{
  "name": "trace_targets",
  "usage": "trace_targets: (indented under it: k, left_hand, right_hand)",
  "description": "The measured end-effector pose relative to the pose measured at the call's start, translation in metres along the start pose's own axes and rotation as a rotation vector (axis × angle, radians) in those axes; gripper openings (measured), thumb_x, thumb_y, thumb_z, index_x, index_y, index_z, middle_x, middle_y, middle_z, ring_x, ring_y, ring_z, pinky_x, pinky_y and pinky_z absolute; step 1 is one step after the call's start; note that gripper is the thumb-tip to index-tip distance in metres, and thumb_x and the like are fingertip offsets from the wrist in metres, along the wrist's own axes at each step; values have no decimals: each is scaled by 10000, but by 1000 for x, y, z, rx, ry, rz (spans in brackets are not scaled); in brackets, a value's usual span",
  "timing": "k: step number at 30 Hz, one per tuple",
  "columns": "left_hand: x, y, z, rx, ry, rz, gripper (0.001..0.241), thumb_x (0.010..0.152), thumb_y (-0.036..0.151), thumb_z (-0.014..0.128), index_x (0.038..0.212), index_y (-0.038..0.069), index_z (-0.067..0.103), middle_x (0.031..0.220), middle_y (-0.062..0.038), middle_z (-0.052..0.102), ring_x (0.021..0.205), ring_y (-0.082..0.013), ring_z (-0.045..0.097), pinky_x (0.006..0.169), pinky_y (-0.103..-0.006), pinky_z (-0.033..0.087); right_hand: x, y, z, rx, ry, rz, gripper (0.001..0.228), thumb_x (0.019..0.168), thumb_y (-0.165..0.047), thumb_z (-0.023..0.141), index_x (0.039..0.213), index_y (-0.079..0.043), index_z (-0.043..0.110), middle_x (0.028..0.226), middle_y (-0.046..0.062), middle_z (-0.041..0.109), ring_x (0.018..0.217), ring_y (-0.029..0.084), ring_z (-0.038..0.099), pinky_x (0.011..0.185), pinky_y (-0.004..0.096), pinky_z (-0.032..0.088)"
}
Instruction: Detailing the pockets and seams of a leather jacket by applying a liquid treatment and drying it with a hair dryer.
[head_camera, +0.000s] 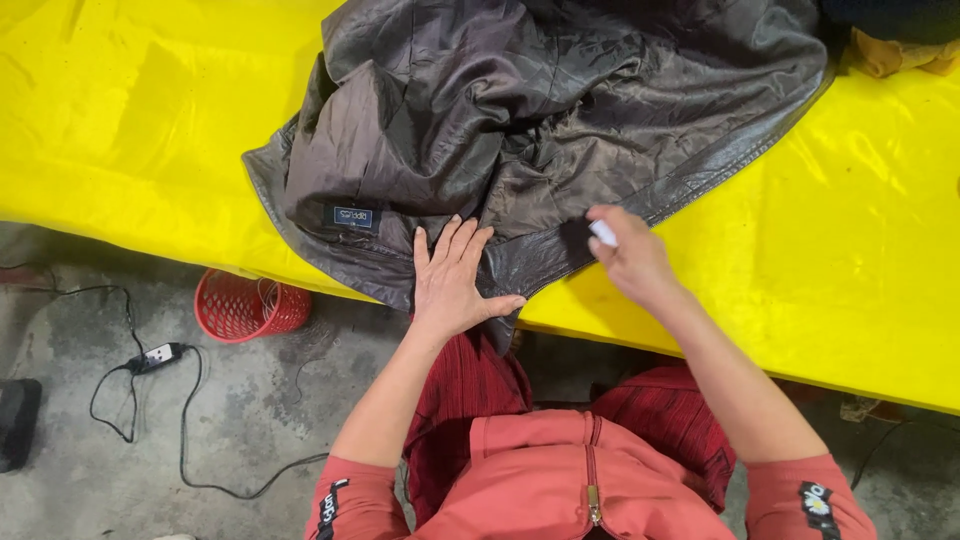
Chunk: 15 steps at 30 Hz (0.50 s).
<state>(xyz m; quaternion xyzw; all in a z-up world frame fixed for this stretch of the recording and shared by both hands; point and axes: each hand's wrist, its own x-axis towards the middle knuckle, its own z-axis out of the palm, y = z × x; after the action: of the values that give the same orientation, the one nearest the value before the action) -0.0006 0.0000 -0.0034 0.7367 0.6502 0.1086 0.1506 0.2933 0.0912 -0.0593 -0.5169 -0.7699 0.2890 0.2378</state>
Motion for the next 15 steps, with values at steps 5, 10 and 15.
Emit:
trace_targets:
  k: [5, 10, 15]
  left_hand:
    - [0, -10, 16, 8, 25, 19, 1186, 590, 797, 735, 1536, 168, 394, 1596, -94, 388, 1543, -276, 226, 1239, -617, -51]
    - [0, -7, 12, 21, 39, -8, 1171, 544, 677, 805, 1525, 185, 397, 1590, -71, 386, 1540, -245, 230, 1257, -607, -34]
    - [-1, -7, 15, -15, 98, 37, 1192, 566, 770, 783, 1528, 170, 412, 1583, -85, 395, 1537, -277, 244, 1235, -636, -15]
  right_hand:
    - [-20, -85, 57, 134, -124, -406, 394, 936, -169, 698, 1325, -181, 638, 1305, 145, 682, 1321, 369, 577, 1160, 542, 351]
    - [-3, -74, 61, 159, -220, -490, 372, 972, -206, 628, 1338, -141, 606, 1276, 257, 685, 1240, 477, 606, 1114, 615, 379]
    - [0, -14, 28, 39, -24, -161, 432, 981, -234, 650, 1408, -233, 588, 1320, 138, 663, 1276, 356, 595, 1113, 519, 417]
